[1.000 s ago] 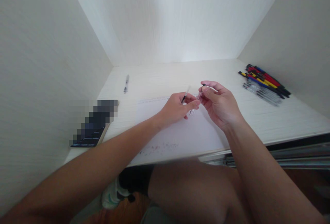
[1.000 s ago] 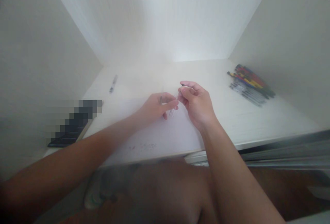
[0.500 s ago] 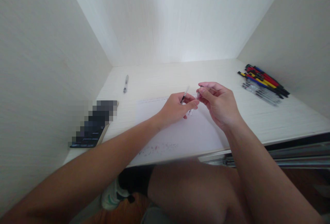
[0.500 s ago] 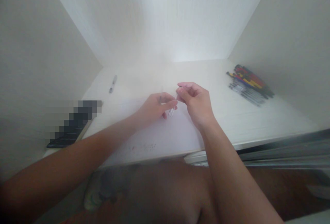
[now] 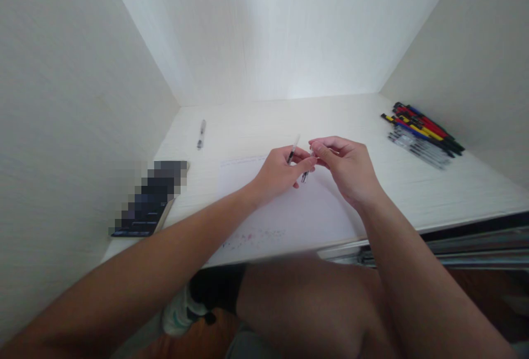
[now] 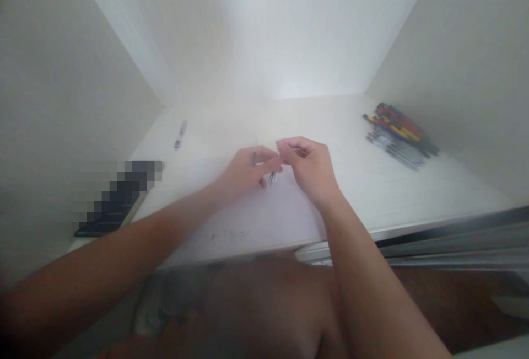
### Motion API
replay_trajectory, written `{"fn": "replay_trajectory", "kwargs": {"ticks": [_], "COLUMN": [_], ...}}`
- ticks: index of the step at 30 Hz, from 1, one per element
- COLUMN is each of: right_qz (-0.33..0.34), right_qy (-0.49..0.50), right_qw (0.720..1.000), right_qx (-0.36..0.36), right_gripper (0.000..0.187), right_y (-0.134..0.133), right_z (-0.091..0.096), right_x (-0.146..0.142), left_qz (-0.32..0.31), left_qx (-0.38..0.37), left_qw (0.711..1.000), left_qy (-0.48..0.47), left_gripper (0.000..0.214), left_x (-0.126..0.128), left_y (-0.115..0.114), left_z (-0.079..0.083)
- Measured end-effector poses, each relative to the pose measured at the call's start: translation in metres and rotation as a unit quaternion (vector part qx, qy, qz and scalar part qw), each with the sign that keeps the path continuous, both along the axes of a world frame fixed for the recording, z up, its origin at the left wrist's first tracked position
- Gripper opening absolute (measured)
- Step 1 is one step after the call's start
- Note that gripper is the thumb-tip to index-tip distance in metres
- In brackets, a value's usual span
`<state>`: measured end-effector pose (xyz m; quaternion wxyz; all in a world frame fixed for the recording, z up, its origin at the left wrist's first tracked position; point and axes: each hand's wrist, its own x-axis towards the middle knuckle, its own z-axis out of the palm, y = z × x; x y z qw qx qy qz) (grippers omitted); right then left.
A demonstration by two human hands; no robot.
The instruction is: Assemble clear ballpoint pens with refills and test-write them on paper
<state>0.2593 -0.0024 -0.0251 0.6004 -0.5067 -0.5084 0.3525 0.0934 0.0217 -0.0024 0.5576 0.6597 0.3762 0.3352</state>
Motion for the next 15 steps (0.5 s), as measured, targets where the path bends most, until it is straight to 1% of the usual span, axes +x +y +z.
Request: {"fn": "replay_trajectory", "kwargs": {"ticks": [4,7,9,12,15], "right_qz": [0.011,0.041,0.05,0.044,0.027], "right_qy": [0.004,-0.004,-0.008,0.0,0.011], "right_qw": [1.0,0.998,0.997,0.997,0.998], "right_qx": [-0.018,-0.049,-0.065,-0.064,-0.055], "right_gripper": [0.03,0.029,0.027,0.023,0.022], "right_y": [-0.0004,-0.0014,-0.0021,-0.0024,-0.0021], "right_z": [0.0003,0.0024,0.004,0.0056,0.0067], "right_x": [-0.0001,-0.0013,-0.0025,-0.0044,-0.0053], "left_qz": [0.017,0.03,0.032,0.028,0.018], "left_qx": [0.005,0.0,-0.004,-0.009,-0.009], "left_qw": [1.0,0.999,0.999,1.0,1.0], "left_qy": [-0.022,-0.011,-0.001,0.005,-0.002], "left_gripper": [0.016,0.014,0.013,0.014,0.023], "left_x": [-0.0003,-0.0005,-0.0005,-0.0006,-0.0003], "left_y": [0.0008,0.0001,-0.0006,-0.0004,0.0017], "left_z": [-0.0031,-0.0017,-0.0002,-0.0006,-0.0047]}}
